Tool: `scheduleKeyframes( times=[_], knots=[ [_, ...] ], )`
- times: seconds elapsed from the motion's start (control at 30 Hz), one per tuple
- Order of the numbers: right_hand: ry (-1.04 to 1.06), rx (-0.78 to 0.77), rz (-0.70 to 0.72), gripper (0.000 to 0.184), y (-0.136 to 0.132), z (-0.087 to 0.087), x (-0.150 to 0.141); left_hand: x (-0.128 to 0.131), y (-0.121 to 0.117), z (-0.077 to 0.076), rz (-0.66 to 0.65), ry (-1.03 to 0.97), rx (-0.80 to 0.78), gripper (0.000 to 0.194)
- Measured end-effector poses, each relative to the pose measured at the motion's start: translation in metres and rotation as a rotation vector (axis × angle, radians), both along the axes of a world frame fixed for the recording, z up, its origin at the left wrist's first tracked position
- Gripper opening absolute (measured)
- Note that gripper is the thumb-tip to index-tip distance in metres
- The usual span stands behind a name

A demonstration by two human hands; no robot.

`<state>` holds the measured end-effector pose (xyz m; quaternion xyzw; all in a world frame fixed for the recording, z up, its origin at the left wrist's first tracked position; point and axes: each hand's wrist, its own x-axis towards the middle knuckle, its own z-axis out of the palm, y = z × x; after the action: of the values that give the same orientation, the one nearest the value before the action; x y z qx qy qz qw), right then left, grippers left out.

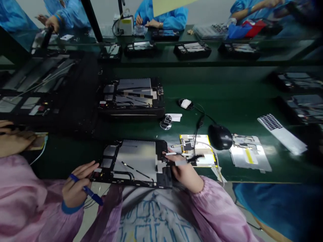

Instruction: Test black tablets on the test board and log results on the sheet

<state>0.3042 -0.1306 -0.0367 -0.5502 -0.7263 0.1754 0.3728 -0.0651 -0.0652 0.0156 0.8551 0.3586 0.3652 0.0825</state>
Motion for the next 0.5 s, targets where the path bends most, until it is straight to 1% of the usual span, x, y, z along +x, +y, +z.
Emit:
scheduleKeyframes(
  times=[0.07,0.1,0.17,0.23,0.27,0.3,0.37,0.43,0.47,0.5],
  knots=[
    [-0.05,-0.021,0.046,0.045,-0.002,0.001,-0.005,-0.004,-0.009,-0.011,0.084,0.051,-0.107,0.028],
    [-0.082,-0.031,0.032,0.046,-0.004,0.005,-0.007,-0.006,-0.011,-0.016,0.116,0.078,-0.159,0.029],
    [-0.165,-0.076,-0.079,0.046,-0.006,0.014,-0.013,-0.008,-0.013,-0.021,0.134,0.136,-0.23,0.031],
    [-0.235,-0.115,-0.185,0.049,-0.008,0.024,-0.023,-0.007,-0.01,-0.02,0.117,0.179,-0.259,0.031],
    [-0.26,-0.121,-0.193,0.052,-0.007,0.027,-0.03,-0.006,-0.009,-0.018,0.107,0.181,-0.262,0.031],
    [-0.28,-0.117,-0.173,0.054,-0.006,0.029,-0.037,-0.004,-0.007,-0.015,0.099,0.163,-0.267,0.031],
    [-0.323,-0.105,-0.124,0.057,-0.001,0.028,-0.053,0.002,-0.004,-0.004,0.102,0.063,-0.296,0.03],
    [-0.373,-0.134,-0.129,0.053,0.005,0.025,-0.067,0.011,-0.003,0.007,0.115,-0.112,-0.364,0.026],
    [-0.388,-0.153,-0.142,0.05,0.008,0.025,-0.072,0.018,-0.003,0.012,0.124,-0.219,-0.409,0.028],
    [-0.393,-0.169,-0.152,0.048,0.01,0.025,-0.076,0.025,-0.004,0.017,0.151,-0.309,-0.474,0.036]
  ],
)
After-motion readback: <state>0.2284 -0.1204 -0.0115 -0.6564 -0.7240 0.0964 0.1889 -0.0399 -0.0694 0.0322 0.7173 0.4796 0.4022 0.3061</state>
